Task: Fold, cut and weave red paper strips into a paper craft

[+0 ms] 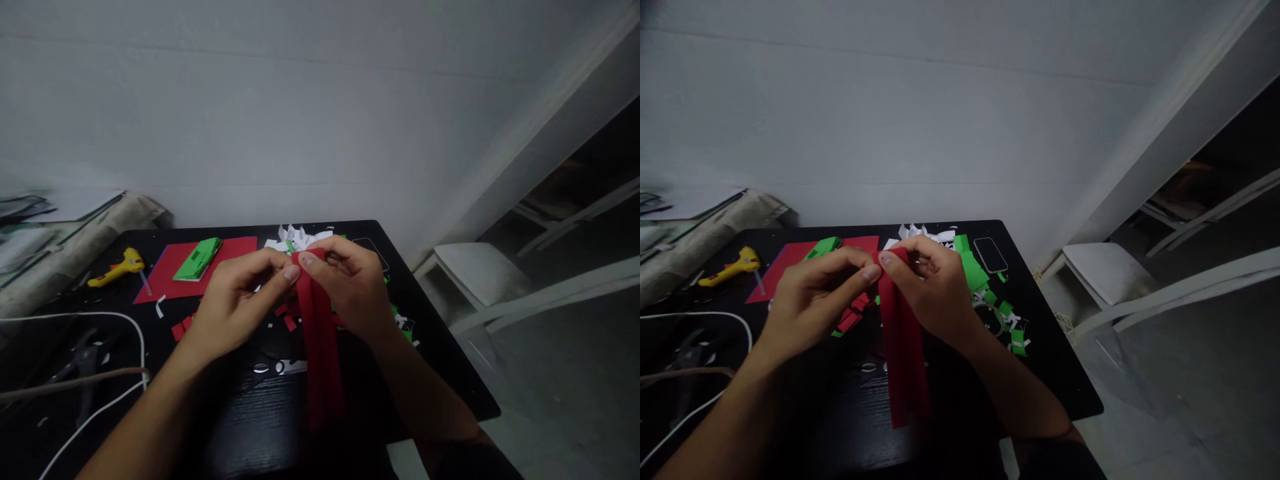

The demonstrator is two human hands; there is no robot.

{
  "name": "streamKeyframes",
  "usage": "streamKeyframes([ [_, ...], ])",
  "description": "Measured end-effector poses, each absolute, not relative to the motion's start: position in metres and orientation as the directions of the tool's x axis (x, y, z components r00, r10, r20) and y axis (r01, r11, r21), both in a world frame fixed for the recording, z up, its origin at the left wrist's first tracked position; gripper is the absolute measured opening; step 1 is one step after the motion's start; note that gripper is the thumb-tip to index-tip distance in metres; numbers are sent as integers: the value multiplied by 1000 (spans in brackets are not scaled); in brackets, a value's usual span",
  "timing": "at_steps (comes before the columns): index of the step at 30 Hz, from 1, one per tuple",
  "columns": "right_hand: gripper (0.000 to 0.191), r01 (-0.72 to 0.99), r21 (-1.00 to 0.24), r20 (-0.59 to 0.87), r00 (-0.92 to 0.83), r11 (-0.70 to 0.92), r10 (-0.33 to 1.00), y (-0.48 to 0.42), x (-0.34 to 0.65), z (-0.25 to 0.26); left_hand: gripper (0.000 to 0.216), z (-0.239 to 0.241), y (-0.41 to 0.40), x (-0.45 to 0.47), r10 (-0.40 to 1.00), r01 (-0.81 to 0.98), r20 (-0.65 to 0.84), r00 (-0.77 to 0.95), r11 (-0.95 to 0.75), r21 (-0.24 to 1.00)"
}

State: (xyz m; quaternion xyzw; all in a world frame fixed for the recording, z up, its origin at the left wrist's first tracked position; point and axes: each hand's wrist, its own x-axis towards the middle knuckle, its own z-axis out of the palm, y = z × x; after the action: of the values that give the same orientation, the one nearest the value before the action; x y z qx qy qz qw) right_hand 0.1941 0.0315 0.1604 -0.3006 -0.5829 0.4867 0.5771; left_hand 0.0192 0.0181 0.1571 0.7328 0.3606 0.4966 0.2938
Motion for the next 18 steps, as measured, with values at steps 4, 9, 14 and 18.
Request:
streamKeyframes([
  [4, 11, -210, -918, 373, -169, 336, 912, 32, 196, 161, 11, 157, 18, 19, 817, 249, 523, 243, -574, 780],
  [9, 12, -196, -917, 379, -161, 347, 911, 33, 196, 160, 13, 158, 17, 19, 809, 250, 528, 257, -583, 773],
  [14, 12, -182, -912, 396, -149, 368, 906, 34, 195, 157, 14, 160, 17, 19, 814, 250, 514, 270, -575, 779],
  [18, 9, -173, -907, 410, -144, 384, 901, 35, 195, 155, 13, 161, 17, 19, 816, 266, 515, 264, -575, 774],
])
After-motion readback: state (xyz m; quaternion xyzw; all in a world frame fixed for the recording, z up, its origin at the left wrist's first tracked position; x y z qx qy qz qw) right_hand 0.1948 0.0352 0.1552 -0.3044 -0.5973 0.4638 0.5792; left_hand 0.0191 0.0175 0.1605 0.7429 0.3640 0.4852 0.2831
